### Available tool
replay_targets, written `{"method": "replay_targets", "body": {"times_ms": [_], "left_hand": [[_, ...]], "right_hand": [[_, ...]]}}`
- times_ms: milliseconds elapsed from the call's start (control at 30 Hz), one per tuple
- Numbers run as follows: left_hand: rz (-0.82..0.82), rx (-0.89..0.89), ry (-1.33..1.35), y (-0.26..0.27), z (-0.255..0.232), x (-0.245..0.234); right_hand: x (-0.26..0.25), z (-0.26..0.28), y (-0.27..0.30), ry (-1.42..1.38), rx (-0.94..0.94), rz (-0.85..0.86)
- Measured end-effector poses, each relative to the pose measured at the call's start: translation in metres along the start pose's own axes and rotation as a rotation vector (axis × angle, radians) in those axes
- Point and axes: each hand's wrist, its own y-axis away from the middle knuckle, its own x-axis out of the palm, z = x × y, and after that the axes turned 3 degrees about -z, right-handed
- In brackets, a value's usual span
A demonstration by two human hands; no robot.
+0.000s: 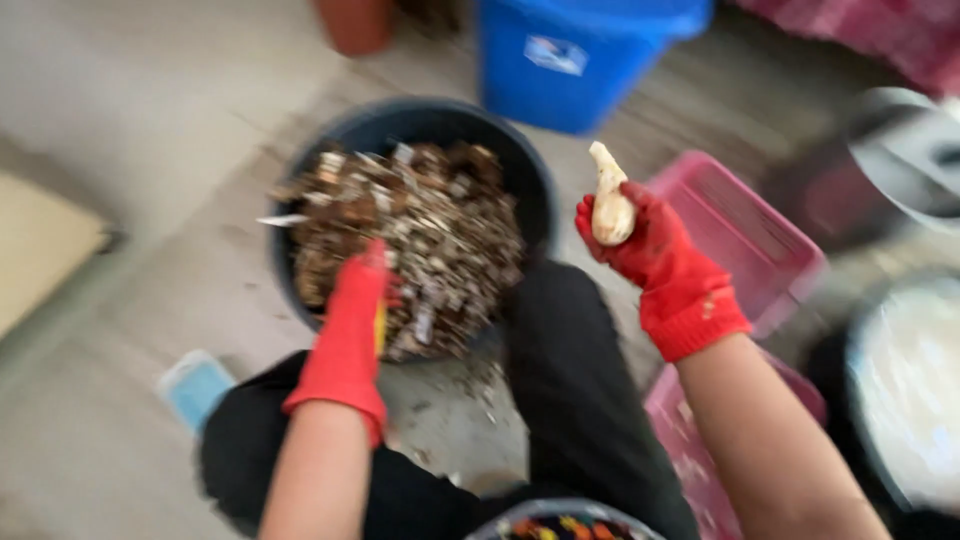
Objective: The person sits on the floor and peels the skin off several root vegetables using a knife. The peeled vegetables are placed into a black basin filled with peels and other vegetable pieces.
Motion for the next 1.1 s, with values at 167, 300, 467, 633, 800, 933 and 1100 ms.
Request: {"method": "replay_targets", "body": {"times_ms": [167, 300, 467, 633, 800, 933, 1100], "left_hand": [[0.077, -0.066, 0.189, 0.000, 0.011, -0.016], [0.002, -0.035, 0.416, -0.060, 0.060, -0.027], [-0.292, 0.017, 0.330, -0.045, 0.026, -0.012], [-0.301, -0.044, 0.336, -0.012, -0.004, -0.025], [-0.313, 0.019, 0.008, 0.034, -0.092, -0.027], [-0.319, 0.043, 0.074, 0.039, -0.111, -0.052], [-0.361, 0.443, -0.483, 0.014, -0.111, -0.097]], "right_hand": [[-0.185, -0.035, 0.000, -0.116, -0.008, -0.302], [-0.335, -0.077, 0.009, -0.132, 0.071, -0.547], [-0.553, -0.060, -0.049, 0.448, -0.060, -0.548], [-0.396, 0.013, -0.052, 1.324, -0.773, -0.515], [-0.120, 0.045, -0.015, 0.860, -0.672, -0.135], [0.085, -0.012, 0.082, 1.226, -0.701, 0.138], [0.165, -0.056, -0.010, 1.662, -0.360, 0.411]]}}
